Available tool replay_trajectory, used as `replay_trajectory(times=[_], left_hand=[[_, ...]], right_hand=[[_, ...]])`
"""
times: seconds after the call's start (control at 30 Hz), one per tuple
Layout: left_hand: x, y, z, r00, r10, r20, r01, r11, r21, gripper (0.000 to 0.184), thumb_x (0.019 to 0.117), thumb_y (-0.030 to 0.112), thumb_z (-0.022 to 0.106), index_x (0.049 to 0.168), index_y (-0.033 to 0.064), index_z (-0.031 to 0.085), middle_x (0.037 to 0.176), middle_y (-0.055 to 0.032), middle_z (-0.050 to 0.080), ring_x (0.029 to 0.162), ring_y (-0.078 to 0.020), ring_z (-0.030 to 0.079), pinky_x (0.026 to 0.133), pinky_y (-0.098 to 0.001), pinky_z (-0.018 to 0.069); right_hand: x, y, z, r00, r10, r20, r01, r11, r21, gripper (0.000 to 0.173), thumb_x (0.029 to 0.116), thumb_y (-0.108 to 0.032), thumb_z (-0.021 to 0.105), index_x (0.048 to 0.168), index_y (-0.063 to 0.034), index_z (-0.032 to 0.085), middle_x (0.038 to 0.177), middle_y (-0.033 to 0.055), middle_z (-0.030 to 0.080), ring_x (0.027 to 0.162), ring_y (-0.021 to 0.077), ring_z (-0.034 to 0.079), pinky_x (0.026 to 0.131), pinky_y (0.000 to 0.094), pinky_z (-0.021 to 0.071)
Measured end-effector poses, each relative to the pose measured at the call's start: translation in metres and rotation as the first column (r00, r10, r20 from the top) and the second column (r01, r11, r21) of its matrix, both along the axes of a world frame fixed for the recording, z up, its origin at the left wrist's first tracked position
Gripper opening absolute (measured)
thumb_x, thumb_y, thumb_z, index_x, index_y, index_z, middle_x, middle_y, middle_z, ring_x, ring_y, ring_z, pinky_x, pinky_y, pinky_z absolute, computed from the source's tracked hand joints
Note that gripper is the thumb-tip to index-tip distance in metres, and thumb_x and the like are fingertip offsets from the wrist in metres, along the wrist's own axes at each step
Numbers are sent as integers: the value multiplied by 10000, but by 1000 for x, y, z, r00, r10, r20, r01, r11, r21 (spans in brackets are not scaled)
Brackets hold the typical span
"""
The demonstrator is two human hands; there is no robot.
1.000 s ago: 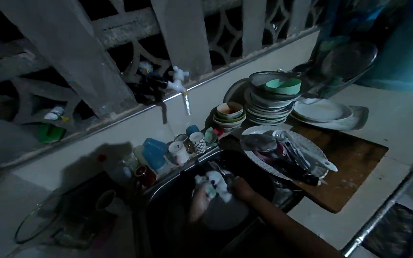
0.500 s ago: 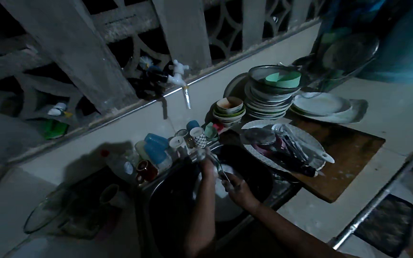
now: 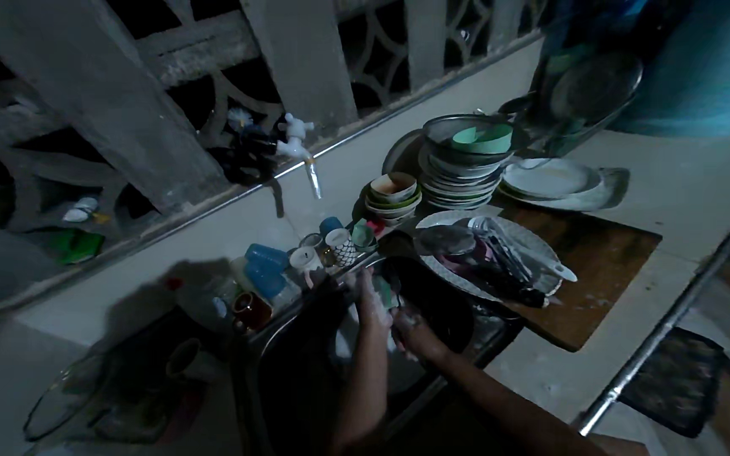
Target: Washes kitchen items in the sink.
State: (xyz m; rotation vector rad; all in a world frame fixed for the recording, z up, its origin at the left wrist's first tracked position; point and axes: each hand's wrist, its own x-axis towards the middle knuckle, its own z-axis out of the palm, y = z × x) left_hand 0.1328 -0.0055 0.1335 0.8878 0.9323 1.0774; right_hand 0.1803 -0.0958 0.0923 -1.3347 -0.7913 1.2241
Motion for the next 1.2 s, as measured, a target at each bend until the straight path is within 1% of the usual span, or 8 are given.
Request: replay_trajectory(times=[0.1, 0.23, 0.37, 0.5, 0.73, 0.93, 1.07, 1.2], left_hand=[[0, 7, 4, 983, 93, -157, -87, 995, 44, 541, 1111, 391, 397, 1524, 42, 368, 1374, -238, 526, 1173, -303, 546, 979, -483, 475], [-5, 35, 8, 957, 252, -145, -242, 967, 85, 508, 1115, 404, 366, 1427, 12, 449, 1139, -201, 573, 926, -256, 567, 781, -433, 513], [-24, 64, 22, 937, 342, -74, -317, 920, 228, 498, 1090, 278, 495, 1507, 28, 386, 1356, -235, 554, 1162, -312, 580, 970, -504, 495], [-24, 30, 20, 838, 285, -465, 109, 748, 655, 363, 977, 72, 642, 1255, -151, 575, 1163, -286, 659, 1078, -304, 657, 992, -424, 519], [-15, 10, 39, 457, 265, -849, 448, 756, 477, 342, 1011, 113, 583, 1285, -86, 629, 1266, -286, 648, 1263, -381, 592, 1112, -472, 425], [-12, 20, 27, 726, 321, -608, 139, 797, 588, 273, 978, 91, 656, 1157, -115, 651, 1041, -259, 692, 987, -318, 679, 929, -460, 531], [-13, 36, 28, 871, 339, -355, -130, 857, 499, 399, 971, 85, 685, 1296, -102, 552, 1107, -244, 649, 952, -262, 640, 872, -416, 537], [-34, 38, 42, 787, 81, -612, 302, 814, 496, 391, 986, 94, 652, 1299, -120, 555, 1132, -272, 651, 957, -289, 662, 877, -429, 558]], right_hand=[[-8, 0, 3, 998, 35, 49, -33, 999, -40, 398, 1136, -296, 275, 1022, -31, 549, 662, -21, 447, 487, 69, 421, 465, 227, 395], [-9, -12, 12, 984, 175, 16, -174, 984, -36, 388, 1136, -304, 268, 1035, -46, 540, 644, -34, 432, 452, 62, 413, 433, 214, 403], [-6, -23, 17, 975, 220, -38, -222, 974, -53, 337, 1127, -278, 288, 1274, -55, 494, 618, -35, 450, 438, 70, 444, 421, 221, 421], [1, -8, 36, 980, 196, 38, -196, 980, -25, 353, 1123, -241, 338, 1442, -97, 380, 697, -17, 497, 481, 73, 473, 445, 230, 430], [-15, -4, 53, 897, 314, 313, -273, 947, -169, 369, 1120, -150, 345, 1470, -35, 341, 923, 80, 519, 638, 124, 499, 581, 298, 459], [-20, -10, 40, 896, 310, 319, -285, 950, -123, 398, 1096, -98, 351, 1486, -38, 304, 957, 86, 515, 661, 123, 500, 591, 310, 463], [-6, -15, 44, 851, 378, 365, -349, 926, -144, 397, 1089, -98, 387, 1480, -73, 325, 943, 95, 533, 673, 144, 509, 600, 334, 467], [25, -23, 57, 608, 489, 625, -377, 871, -315, 456, 1098, -144, 416, 1548, -88, 364, 1193, 264, 626, 987, 379, 640, 868, 545, 510]])
